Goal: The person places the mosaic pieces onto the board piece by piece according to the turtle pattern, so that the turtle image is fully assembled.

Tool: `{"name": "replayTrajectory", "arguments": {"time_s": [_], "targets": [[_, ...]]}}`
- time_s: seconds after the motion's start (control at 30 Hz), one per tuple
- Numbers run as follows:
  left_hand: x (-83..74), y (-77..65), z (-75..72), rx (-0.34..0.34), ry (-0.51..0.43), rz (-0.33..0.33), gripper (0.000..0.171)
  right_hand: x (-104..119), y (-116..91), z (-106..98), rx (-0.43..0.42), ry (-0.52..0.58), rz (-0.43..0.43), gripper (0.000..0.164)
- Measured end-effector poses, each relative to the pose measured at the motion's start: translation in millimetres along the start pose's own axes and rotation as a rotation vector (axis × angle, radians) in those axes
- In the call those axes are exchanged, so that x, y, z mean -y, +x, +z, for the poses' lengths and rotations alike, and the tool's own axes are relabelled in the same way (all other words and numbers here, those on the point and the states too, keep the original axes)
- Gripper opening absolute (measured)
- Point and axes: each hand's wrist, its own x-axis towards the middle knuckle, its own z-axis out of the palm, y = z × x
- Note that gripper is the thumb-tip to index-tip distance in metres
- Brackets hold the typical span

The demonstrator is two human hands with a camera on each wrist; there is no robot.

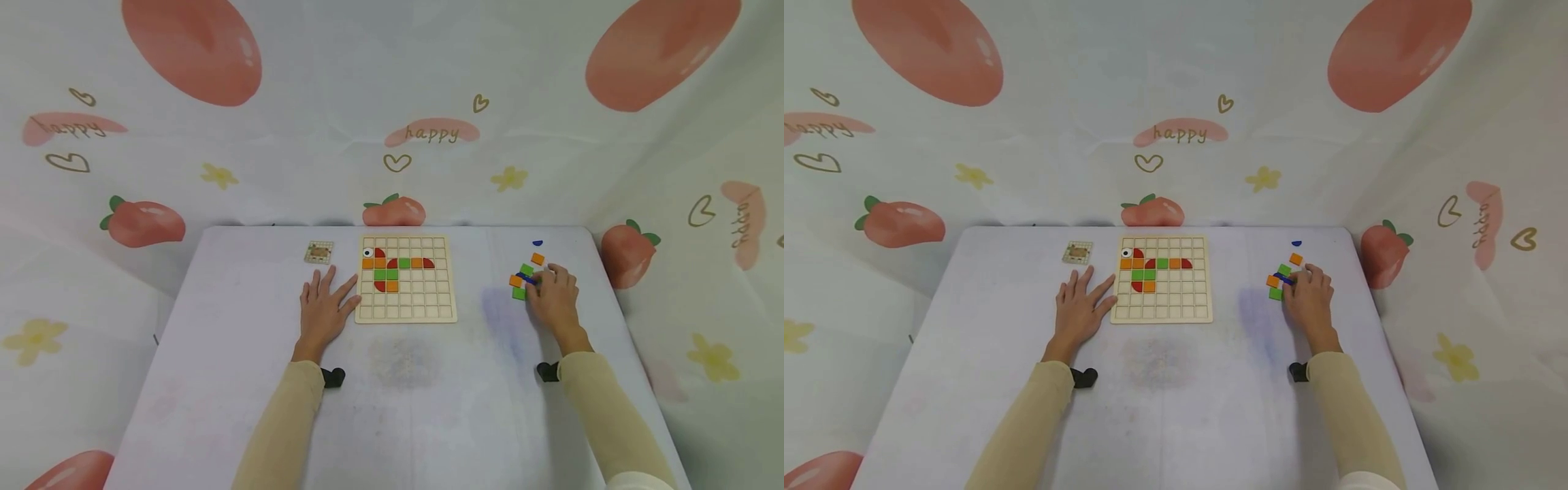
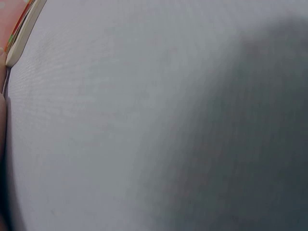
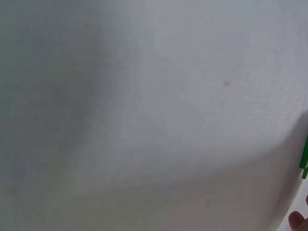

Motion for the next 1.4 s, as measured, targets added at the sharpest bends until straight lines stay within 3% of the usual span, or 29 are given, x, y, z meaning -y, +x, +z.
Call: {"name": "replayTrajectory", "arguments": {"time_s": [0.47,0.6,0.77,0.93,1.23,1.4], "targets": [[-1.8,-2.6,-2.9,0.0,-0.011,-0.002,0.059,4.8,-1.1,-2.1,-0.039,0.001,-0.054,0.023],[-1.7,-2.4,-2.5,0.0,-0.008,0.001,0.059,6.5,-2.0,-3.0,-0.022,0.053,-0.053,0.023],[-1.1,-1.8,-1.9,0.001,-0.005,-0.003,0.059,11.6,-0.5,-2.8,-0.056,0.128,-0.126,0.033],[-0.7,-1.8,-1.8,0.001,-0.005,-0.002,0.059,25.0,2.3,-0.7,-0.069,0.183,-0.171,0.029],[0.5,-2.0,-1.3,-0.003,-0.007,-0.006,0.059,59.5,8.6,14.7,0.033,0.27,-0.13,0.022],[0.7,-1.0,0.1,0.001,0.007,-0.003,0.06,81.2,9.3,25.3,0.051,0.298,-0.175,0.022]]}}
